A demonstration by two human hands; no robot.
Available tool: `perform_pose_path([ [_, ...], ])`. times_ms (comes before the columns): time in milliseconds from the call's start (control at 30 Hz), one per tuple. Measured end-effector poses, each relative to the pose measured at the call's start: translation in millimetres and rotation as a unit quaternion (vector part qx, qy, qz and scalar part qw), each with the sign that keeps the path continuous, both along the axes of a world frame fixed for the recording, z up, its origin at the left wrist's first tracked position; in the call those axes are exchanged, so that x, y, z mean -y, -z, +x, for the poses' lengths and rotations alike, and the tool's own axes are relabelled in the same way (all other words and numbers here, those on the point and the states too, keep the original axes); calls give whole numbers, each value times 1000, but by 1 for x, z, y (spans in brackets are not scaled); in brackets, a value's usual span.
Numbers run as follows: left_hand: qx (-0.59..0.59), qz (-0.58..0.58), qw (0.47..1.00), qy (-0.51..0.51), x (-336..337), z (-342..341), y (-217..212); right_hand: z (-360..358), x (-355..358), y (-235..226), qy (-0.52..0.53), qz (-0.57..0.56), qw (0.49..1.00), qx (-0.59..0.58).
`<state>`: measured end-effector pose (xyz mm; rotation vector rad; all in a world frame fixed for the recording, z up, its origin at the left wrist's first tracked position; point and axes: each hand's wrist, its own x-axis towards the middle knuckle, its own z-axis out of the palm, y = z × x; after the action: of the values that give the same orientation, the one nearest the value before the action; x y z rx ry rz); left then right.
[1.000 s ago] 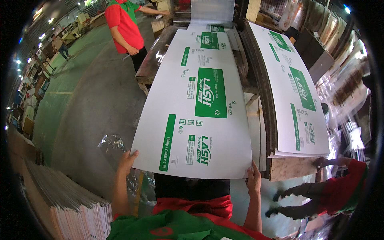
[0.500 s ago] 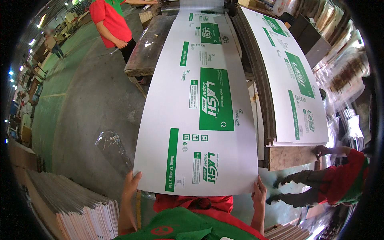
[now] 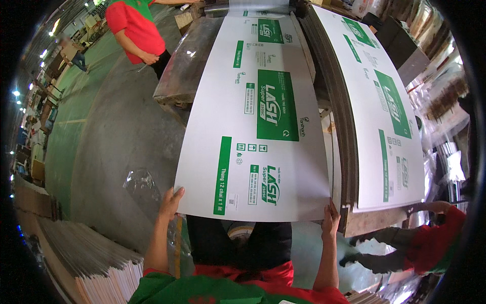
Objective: The person repeatedly picks up flat cardboard sheets from a table and places them onto a growing stack. The action is continuous and repetitive throughout the clip, with both hands used to lift and align each sheet before stacking it.
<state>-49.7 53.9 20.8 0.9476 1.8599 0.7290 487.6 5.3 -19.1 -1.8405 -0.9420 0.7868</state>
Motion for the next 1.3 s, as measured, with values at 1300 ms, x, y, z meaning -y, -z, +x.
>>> perform_pose_path([
  [1300,351,45,894,275,-47,419,-19,88,-79,-49,-71,-34,879,471],
])
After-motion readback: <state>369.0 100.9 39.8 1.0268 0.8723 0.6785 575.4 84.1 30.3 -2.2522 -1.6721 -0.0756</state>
